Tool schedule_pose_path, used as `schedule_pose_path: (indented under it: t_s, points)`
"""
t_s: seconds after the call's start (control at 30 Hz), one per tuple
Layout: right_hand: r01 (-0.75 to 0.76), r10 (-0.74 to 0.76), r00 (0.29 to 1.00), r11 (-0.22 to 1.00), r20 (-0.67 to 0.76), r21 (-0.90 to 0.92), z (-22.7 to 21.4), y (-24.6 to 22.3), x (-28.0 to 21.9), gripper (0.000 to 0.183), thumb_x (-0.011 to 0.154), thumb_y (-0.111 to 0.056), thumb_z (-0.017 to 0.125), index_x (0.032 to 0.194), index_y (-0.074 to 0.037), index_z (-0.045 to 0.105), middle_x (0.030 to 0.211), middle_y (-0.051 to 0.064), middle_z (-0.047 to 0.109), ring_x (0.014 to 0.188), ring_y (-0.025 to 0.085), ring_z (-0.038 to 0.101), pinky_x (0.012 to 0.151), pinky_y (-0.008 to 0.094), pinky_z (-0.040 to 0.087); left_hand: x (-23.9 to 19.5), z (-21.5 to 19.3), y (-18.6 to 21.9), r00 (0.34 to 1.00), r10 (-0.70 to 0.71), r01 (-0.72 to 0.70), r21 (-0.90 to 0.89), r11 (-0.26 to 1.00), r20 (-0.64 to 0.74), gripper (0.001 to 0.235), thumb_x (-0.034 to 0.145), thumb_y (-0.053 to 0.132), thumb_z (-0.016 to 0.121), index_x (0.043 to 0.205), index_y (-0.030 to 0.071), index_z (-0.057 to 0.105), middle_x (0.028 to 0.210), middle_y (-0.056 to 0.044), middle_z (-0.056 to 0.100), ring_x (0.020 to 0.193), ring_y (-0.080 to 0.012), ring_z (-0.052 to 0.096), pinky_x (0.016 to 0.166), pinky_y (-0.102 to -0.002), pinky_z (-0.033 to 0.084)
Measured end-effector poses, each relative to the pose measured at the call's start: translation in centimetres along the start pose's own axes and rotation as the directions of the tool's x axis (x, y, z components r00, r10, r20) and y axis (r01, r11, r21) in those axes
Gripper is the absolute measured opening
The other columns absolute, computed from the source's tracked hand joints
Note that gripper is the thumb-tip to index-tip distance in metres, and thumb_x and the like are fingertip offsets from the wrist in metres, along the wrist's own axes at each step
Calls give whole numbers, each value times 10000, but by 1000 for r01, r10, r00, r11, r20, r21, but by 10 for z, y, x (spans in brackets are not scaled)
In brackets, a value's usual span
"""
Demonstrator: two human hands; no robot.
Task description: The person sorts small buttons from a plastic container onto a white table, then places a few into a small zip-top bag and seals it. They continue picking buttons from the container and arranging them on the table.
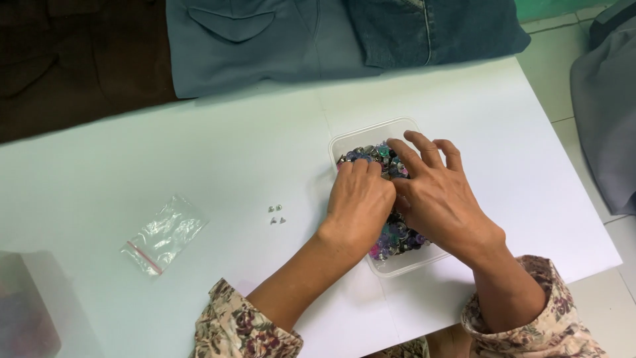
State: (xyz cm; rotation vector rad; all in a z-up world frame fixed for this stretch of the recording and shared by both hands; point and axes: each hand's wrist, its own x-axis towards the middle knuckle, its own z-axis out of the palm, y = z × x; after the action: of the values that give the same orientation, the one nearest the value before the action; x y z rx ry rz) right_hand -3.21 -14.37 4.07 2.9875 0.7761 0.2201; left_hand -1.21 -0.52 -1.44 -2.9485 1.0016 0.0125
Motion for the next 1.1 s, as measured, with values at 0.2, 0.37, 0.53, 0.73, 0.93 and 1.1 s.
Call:
schedule_pose_path:
  t_s: [0.2,0.37,0.53,0.73,0.93,1.1]
  points:
    - [14,-14,1000,1000,0,8,-4,-3,-1,147,759,-101,709,635,-179,705,1457,138,556,1384,385,487,1046,572,368,-1,1,-7,999,47,-44,-103,994,24,145,779,158,768,745,290,717,927,16,643,906,-223,569,802,-367,441]
    - [12,-12,1000,1000,1,-5,-6,-2,-1,119,742,-125,728,632,-169,711,1465,127,560,1388,358,494,1066,568,364,0,-1,-8,999,51,-52,-85,995,-9,132,814,179,741,745,291,723,927,15,651,900,-222,579,799,-377,436]
    - [28,-28,1000,1000,-12,8,-10,1,0,138,746,-110,723,620,-164,709,1453,133,583,1362,350,523,1038,555,383,-2,-2,-8,996,50,-54,-59,997,-70,171,833,171,723,718,297,711,886,26,644,868,-210,580,799,-380,417]
    - [34,-34,999,998,4,50,-12,2,0,130,738,-108,734,616,-134,695,1469,141,566,1372,348,505,1019,538,386,-3,-1,-8,996,57,-61,-65,996,-65,147,848,210,718,733,301,723,886,21,650,877,-213,589,817,-390,424]
    - [17,-13,1000,987,-28,157,-13,5,-4,97,824,-121,732,772,-92,656,1436,167,580,1340,373,528,1000,519,420,-4,3,-10,990,53,-66,-103,992,-128,106,834,199,701,778,287,724,876,23,645,863,-217,589,818,-390,413]
    - [-4,7,999,998,-51,63,-11,6,-8,106,807,-125,753,893,-131,692,1235,77,643,1105,343,583,919,494,471,-4,0,-7,993,47,-54,-64,996,-106,136,852,185,680,791,299,721,887,30,645,862,-211,587,820,-389,408]
